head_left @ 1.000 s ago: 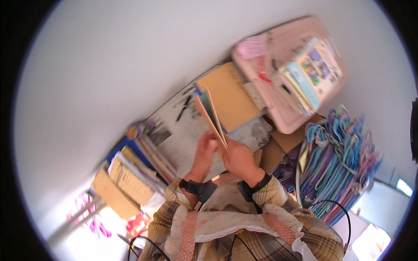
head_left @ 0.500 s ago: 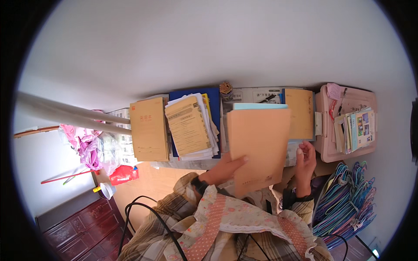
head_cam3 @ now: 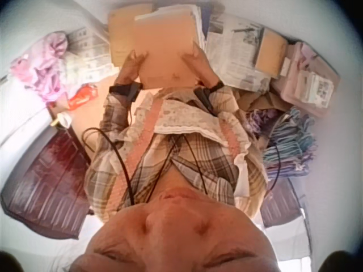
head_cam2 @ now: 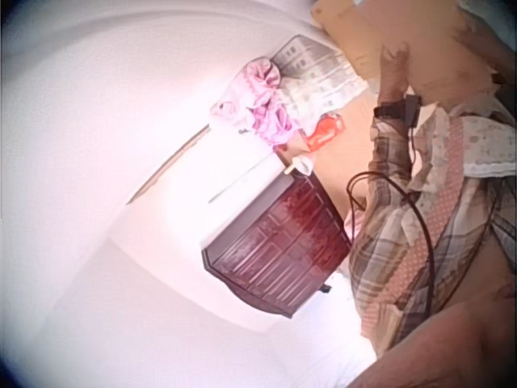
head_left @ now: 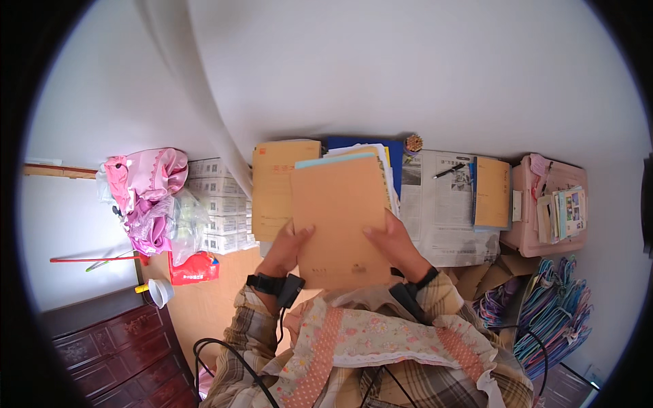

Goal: The person organizes books, notebooks, and papers on a desk by hand, moving them into different stacks and flipping through pages on top of a newspaper.

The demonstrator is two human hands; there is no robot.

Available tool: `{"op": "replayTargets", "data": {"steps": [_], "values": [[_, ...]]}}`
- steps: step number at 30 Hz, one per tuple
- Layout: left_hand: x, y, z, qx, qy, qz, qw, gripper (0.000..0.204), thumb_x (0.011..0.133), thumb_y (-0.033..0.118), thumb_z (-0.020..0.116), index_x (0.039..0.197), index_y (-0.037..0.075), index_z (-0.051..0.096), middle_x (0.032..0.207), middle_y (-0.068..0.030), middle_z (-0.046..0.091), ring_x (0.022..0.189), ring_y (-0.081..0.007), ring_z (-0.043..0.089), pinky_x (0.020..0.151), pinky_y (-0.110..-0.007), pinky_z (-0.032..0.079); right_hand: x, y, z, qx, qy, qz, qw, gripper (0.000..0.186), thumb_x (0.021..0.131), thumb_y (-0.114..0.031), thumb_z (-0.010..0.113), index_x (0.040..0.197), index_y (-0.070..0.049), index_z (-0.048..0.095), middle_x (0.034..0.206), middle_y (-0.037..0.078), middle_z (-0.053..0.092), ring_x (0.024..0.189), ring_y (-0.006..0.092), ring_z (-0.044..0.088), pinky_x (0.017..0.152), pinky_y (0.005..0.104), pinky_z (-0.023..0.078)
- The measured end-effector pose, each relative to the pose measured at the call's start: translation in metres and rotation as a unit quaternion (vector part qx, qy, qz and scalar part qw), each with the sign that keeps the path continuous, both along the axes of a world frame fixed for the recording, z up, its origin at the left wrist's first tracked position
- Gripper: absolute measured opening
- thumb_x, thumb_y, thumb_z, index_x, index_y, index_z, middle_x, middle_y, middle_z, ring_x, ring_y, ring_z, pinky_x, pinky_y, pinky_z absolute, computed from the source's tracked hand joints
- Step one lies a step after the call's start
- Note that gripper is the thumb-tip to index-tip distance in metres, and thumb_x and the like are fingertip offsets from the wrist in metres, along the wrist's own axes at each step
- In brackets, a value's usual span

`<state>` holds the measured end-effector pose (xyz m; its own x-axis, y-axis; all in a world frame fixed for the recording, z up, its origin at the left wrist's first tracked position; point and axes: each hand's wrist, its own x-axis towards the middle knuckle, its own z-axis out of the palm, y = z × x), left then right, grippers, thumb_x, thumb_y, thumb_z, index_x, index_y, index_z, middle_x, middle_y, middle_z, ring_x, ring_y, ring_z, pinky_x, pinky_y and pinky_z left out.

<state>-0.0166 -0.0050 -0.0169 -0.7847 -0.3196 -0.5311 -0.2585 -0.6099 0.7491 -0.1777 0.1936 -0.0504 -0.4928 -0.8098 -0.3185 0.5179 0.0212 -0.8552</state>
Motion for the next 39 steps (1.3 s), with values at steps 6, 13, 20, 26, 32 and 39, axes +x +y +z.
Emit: {"op": "replayTargets", "data": {"steps": [6,13,20,26,32,39], "values": [[0.02,-0.077,-0.013,-0.195,0.004,0.071,0.978,0.05,0.09,0.006,0.054,0.136,-0.004,0.037,0.128,-0.0116,0.052,0.116,-0.0194,0.052,0.099,-0.031,0.041,0.031,-0.118,-0.045,0.02,0.11,-0.049,0.992,0.041,0.082,-0.003,0.057,0.122,0.003,0.048,0.116,0.014,0.058,0.108,0.0224,0.056,0.092,0.0326,0.044],[0.109,-0.087,-0.067,-0.39,-0.179,0.101,0.898,0.062,0.088,0.015,0.06,0.139,-0.008,0.031,0.139,-0.0234,0.039,0.126,-0.0288,0.044,0.098,-0.038,0.044,0.067,-0.157,-0.065,0.102,0.16,-0.09,0.978,0.051,0.078,0.002,0.052,0.129,0.002,0.043,0.118,0.016,0.056,0.114,0.0267,0.053,0.096,0.0339,0.041],[0.13,-0.046,-0.087,-0.186,-0.213,0.186,0.941,0.068,0.097,0.031,0.048,0.147,0.004,0.01,0.144,-0.0185,0.035,0.126,-0.0272,0.044,0.101,-0.043,0.04,0.072,-0.173,-0.049,0.139,0.24,-0.103,0.955,0.055,0.079,0.0,0.051,0.132,0.002,0.038,0.123,0.022,0.051,0.115,0.0358,0.051,0.099,0.0402,0.039],[0.115,-0.059,-0.092,-0.124,-0.177,0.19,0.958,0.078,0.094,0.015,0.053,0.147,-0.001,-0.001,0.133,-0.0188,0.037,0.116,-0.0281,0.05,0.083,-0.037,0.056,0.071,-0.177,-0.051,0.303,0.386,-0.004,0.871,0.065,0.081,-0.013,0.056,0.134,0.013,0.031,0.118,0.03,0.049,0.107,0.0435,0.051,0.092,0.0458,0.043],[0.106,-0.064,-0.098,-0.113,-0.159,0.174,0.965,0.07,0.088,0.002,0.057,0.143,-0.001,0.014,0.127,-0.0159,0.041,0.109,-0.0252,0.054,0.08,-0.035,0.056,0.061,-0.173,-0.064,0.31,0.439,0.01,0.843,0.067,0.081,-0.018,0.06,0.134,0.012,0.031,0.119,0.031,0.047,0.103,0.0421,0.054,0.085,0.0457,0.048],[0.114,-0.068,-0.093,-0.103,-0.149,0.157,0.971,0.06,0.086,0.001,0.059,0.136,0.003,0.026,0.123,-0.0129,0.045,0.107,-0.0236,0.054,0.083,-0.036,0.054,0.07,-0.173,-0.055,0.281,0.387,-0.05,0.877,0.064,0.076,-0.01,0.065,0.131,0.002,0.034,0.115,0.027,0.047,0.099,0.0438,0.054,0.081,0.0485,0.048]]}}
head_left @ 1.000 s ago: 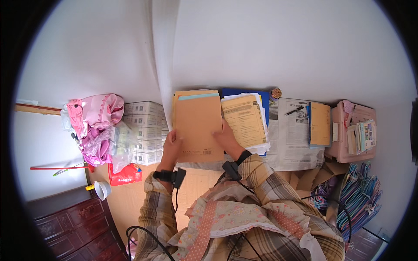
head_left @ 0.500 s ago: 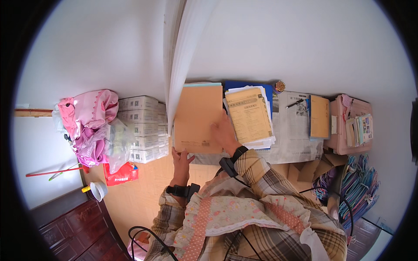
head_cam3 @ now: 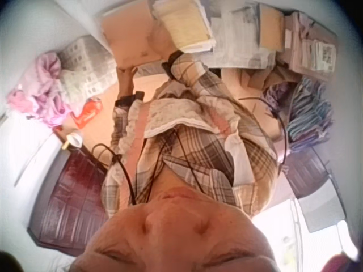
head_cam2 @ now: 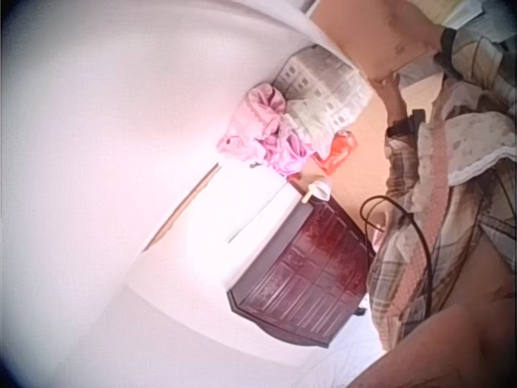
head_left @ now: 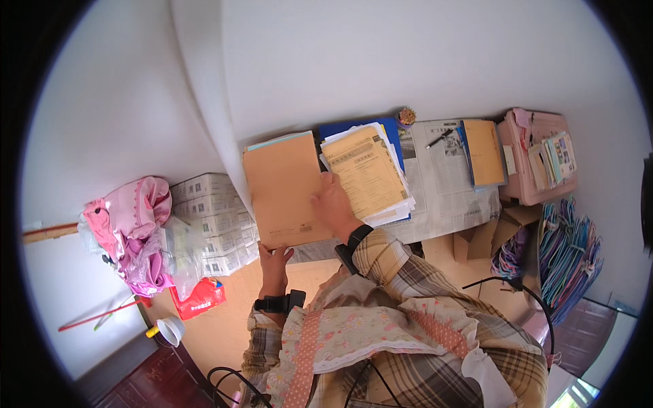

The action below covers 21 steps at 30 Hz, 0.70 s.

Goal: The person organizes books, notebooks, and papers on a desk by hand, moving them into different stacks and flipping through pages on top of a newspaper.

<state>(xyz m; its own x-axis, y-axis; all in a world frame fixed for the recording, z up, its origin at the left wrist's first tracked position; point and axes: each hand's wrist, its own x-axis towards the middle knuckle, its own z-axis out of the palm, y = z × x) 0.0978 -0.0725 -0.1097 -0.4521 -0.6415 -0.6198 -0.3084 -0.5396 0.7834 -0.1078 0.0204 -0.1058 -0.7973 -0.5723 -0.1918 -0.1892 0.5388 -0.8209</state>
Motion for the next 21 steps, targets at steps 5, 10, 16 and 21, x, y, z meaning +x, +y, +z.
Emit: {"op": "replayTargets", "data": {"steps": [5,10,16,21], "values": [[-0.009,0.005,0.005,0.005,0.02,0.021,1.0,0.083,0.085,0.004,0.062,0.145,-0.001,0.004,0.129,-0.0151,0.044,0.112,-0.0259,0.054,0.09,-0.04,0.051,0.005,0.007,-0.015,0.029,0.145,0.07,0.987,0.045,0.078,-0.013,0.06,0.118,0.004,0.048,0.109,0.022,0.049,0.096,0.039,0.051,0.086,0.0448,0.044],[0.031,-0.003,-0.042,-0.027,0.075,-0.054,0.995,0.065,0.091,0.01,0.056,0.14,0.0,0.015,0.131,-0.0151,0.046,0.117,-0.0291,0.051,0.101,-0.042,0.043,-0.001,0.002,-0.029,0.23,0.387,0.243,0.859,0.028,0.077,-0.018,0.055,0.091,0.002,0.069,0.099,0.02,0.055,0.096,0.0334,0.046,0.085,0.0426,0.037],[0.016,0.006,0.009,0.127,0.119,-0.009,0.985,0.025,0.097,0.012,0.045,0.118,0.001,0.052,0.122,-0.0086,0.056,0.112,-0.0217,0.054,0.102,-0.039,0.04,0.014,0.009,-0.017,0.135,0.296,0.118,0.938,0.04,0.068,-0.025,0.063,0.091,0.007,0.064,0.095,0.022,0.054,0.093,0.0356,0.047,0.084,0.0442,0.039],[0.014,0.002,0.012,0.17,0.158,0.011,0.973,0.036,0.095,0.007,0.048,0.13,0.003,0.044,0.133,-0.0145,0.048,0.12,-0.0232,0.048,0.104,-0.038,0.039,-0.01,0.028,-0.027,-0.059,0.326,0.162,0.93,0.025,0.07,-0.027,0.064,0.079,-0.004,0.067,0.086,0.019,0.063,0.081,0.0345,0.06,0.074,0.0457,0.048]]}}
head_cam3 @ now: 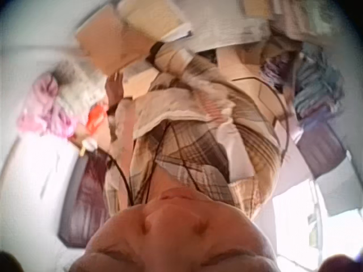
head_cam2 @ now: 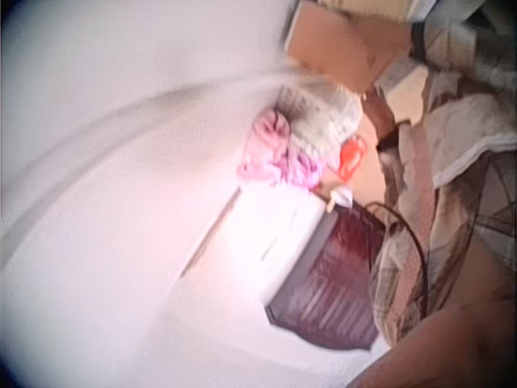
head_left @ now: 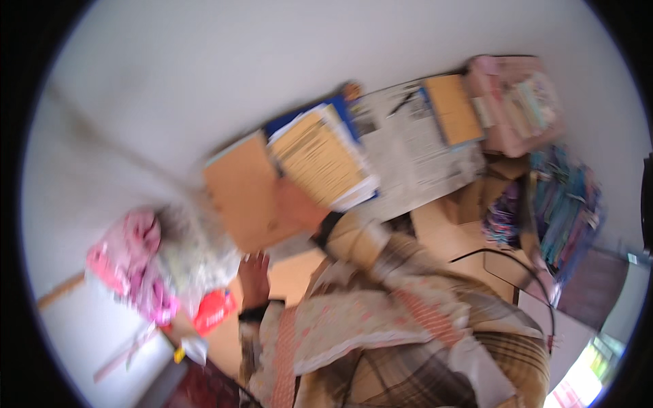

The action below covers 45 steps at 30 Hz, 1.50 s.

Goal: The person organizes books, notebooks, and papers on a desk by hand, moving them into different stacks and flipping through pages on top of a newspaper.

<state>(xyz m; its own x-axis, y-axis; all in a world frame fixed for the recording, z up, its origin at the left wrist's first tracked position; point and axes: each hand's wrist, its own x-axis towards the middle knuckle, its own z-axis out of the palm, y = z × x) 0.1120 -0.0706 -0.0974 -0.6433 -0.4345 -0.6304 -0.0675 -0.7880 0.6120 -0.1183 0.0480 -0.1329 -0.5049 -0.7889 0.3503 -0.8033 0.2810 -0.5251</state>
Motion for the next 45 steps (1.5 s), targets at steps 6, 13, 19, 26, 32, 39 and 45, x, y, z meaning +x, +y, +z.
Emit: {"op": "replayTargets", "data": {"steps": [6,13,19,26,32,39,45], "values": [[-0.008,-0.013,0.008,-0.126,-0.107,-0.061,0.984,0.029,0.098,0.014,0.047,0.125,0.003,0.048,0.123,-0.0083,0.055,0.115,-0.0179,0.052,0.102,-0.038,0.041,-0.009,0.005,-0.016,0.077,-0.171,0.061,0.98,0.015,0.073,-0.009,0.058,0.077,0.002,0.068,0.082,0.019,0.063,0.081,0.034,0.059,0.073,0.0412,0.048],[0.008,-0.025,-0.016,-0.115,-0.08,-0.042,0.989,0.032,0.097,0.018,0.048,0.124,0.0,0.047,0.122,-0.0111,0.054,0.118,-0.0245,0.05,0.106,-0.041,0.039,-0.008,0.009,-0.004,0.074,-0.189,0.072,0.977,0.015,0.069,-0.007,0.059,0.074,0.003,0.068,0.081,0.024,0.064,0.079,0.0382,0.062,0.072,0.0442,0.049],[-0.045,0.034,0.011,0.234,0.002,0.095,0.968,0.054,0.094,0.023,0.047,0.138,-0.005,0.03,0.141,-0.0229,0.036,0.132,-0.041,0.034,0.113,-0.053,0.027,-0.029,0.007,-0.012,0.099,-0.33,0.097,0.934,0.018,0.068,-0.008,0.057,0.073,0.006,0.068,0.08,0.029,0.064,0.077,0.0407,0.064,0.069,0.0452,0.05],[-0.076,0.02,0.014,0.228,-0.025,0.095,0.969,0.054,0.095,0.026,0.042,0.142,0.003,0.029,0.145,-0.0221,0.032,0.134,-0.0424,0.03,0.11,-0.057,0.029,-0.04,0.007,-0.012,0.086,-0.336,0.133,0.928,0.019,0.067,-0.008,0.056,0.072,0.006,0.068,0.08,0.029,0.064,0.078,0.0413,0.064,0.069,0.0447,0.05],[-0.077,0.021,0.006,0.187,-0.03,0.08,0.979,0.055,0.095,0.028,0.044,0.141,0.001,0.031,0.145,-0.0232,0.032,0.134,-0.0424,0.029,0.11,-0.056,0.029,-0.038,0.007,-0.012,0.055,-0.33,0.118,0.935,0.019,0.065,-0.01,0.057,0.072,0.003,0.069,0.079,0.027,0.064,0.076,0.0409,0.064,0.068,0.0453,0.05],[-0.072,0.017,-0.005,0.22,-0.034,0.072,0.972,0.056,0.092,0.03,0.05,0.135,-0.003,0.036,0.137,-0.0244,0.041,0.129,-0.0418,0.037,0.11,-0.053,0.031,-0.032,0.008,0.002,0.098,-0.26,0.121,0.953,0.021,0.065,-0.018,0.062,0.068,0.001,0.069,0.073,0.024,0.064,0.07,0.0401,0.064,0.065,0.0475,0.05],[-0.085,0.068,0.015,0.237,-0.205,-0.014,0.95,0.05,0.095,0.026,0.05,0.131,-0.007,0.037,0.137,-0.0252,0.043,0.127,-0.0386,0.044,0.108,-0.047,0.037,-0.058,0.073,0.039,-0.145,-0.351,0.01,0.925,0.031,0.081,-0.014,0.058,0.106,0.003,0.06,0.091,0.019,0.064,0.076,0.0354,0.064,0.067,0.0402,0.053]]}}
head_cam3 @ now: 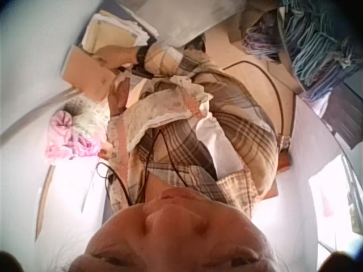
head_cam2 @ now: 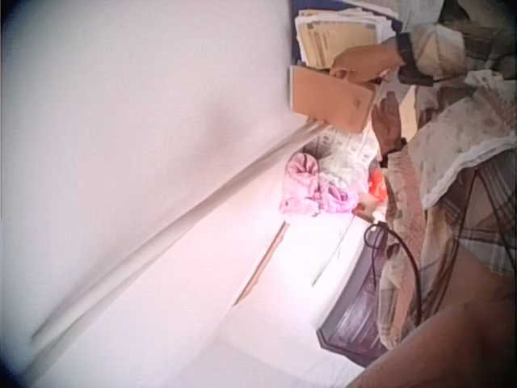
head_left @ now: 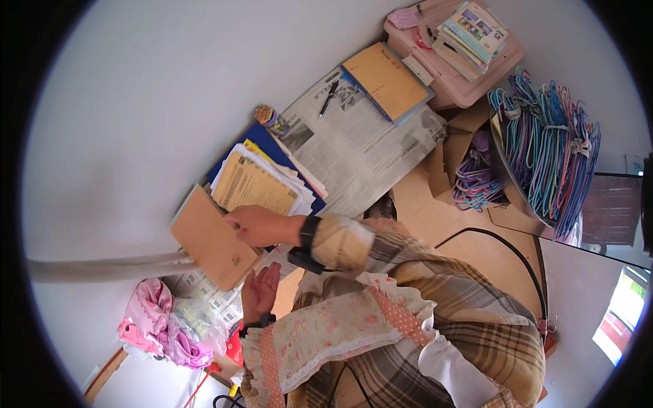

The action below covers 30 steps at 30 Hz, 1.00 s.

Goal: The person organizes books, notebooks, and papers on a desk by hand, moving them into different stacks and flipping through pages on top of a newspaper.

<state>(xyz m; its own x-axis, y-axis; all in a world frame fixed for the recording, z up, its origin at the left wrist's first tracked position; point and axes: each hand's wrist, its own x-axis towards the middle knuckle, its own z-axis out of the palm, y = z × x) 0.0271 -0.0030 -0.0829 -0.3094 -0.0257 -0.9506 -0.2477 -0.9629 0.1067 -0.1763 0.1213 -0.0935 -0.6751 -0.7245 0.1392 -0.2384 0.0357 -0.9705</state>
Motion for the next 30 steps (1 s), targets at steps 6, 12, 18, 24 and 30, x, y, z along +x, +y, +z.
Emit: {"op": "replayTargets", "data": {"steps": [6,12,18,24,30], "values": [[-0.062,0.07,0.058,-0.025,0.197,-0.336,0.921,0.049,0.098,0.025,0.046,0.136,-0.004,0.037,0.134,-0.0261,0.047,0.124,-0.0344,0.05,0.103,-0.043,0.043,-0.078,0.183,-0.048,-0.052,-0.379,-0.241,0.892,0.022,0.091,-0.011,0.055,0.112,-0.003,0.058,0.091,0.008,0.065,0.072,0.0143,0.064,0.057,0.026,0.05],[-0.148,0.13,0.055,-0.021,0.227,-0.41,0.883,0.054,0.097,0.026,0.05,0.137,-0.006,0.035,0.128,-0.022,0.052,0.12,-0.031,0.053,0.102,-0.039,0.043,-0.105,0.309,-0.173,-0.074,-0.533,-0.485,0.69,0.044,0.094,-0.029,0.058,0.12,0.005,0.047,0.117,0.015,0.051,0.103,0.0227,0.056,0.083,0.0342,0.052],[-0.216,0.173,0.034,-0.007,0.212,-0.433,0.876,0.053,0.095,0.025,0.052,0.135,-0.006,0.036,0.127,-0.0207,0.053,0.119,-0.0289,0.053,0.102,-0.038,0.043,-0.142,0.324,-0.225,-0.239,-0.578,-0.558,0.545,0.026,0.093,-0.023,0.06,0.103,0.001,0.056,0.09,0.009,0.057,0.078,0.0195,0.059,0.073,0.0319,0.054],[-0.269,0.21,0.001,-0.016,0.209,-0.441,0.873,0.043,0.097,0.019,0.049,0.133,-0.003,0.04,0.125,-0.0205,0.055,0.117,-0.0293,0.055,0.098,-0.037,0.045,-0.151,0.328,-0.217,-0.27,-0.617,-0.536,0.508,0.022,0.093,-0.019,0.061,0.102,0.001,0.058,0.094,0.008,0.058,0.078,0.0171,0.058,0.066,0.0257,0.05],[-0.32,0.265,-0.062,-0.122,0.148,-0.439,0.878,0.044,0.096,0.021,0.054,0.132,-0.002,0.042,0.126,-0.0183,0.054,0.116,-0.028,0.054,0.097,-0.037,0.044,-0.108,0.336,-0.17,-0.184,-0.6,-0.386,0.676,0.015,0.097,-0.016,0.053,0.105,-0.004,0.056,0.096,0.003,0.058,0.077,0.0123,0.054,0.065,0.0238,0.046]]}}
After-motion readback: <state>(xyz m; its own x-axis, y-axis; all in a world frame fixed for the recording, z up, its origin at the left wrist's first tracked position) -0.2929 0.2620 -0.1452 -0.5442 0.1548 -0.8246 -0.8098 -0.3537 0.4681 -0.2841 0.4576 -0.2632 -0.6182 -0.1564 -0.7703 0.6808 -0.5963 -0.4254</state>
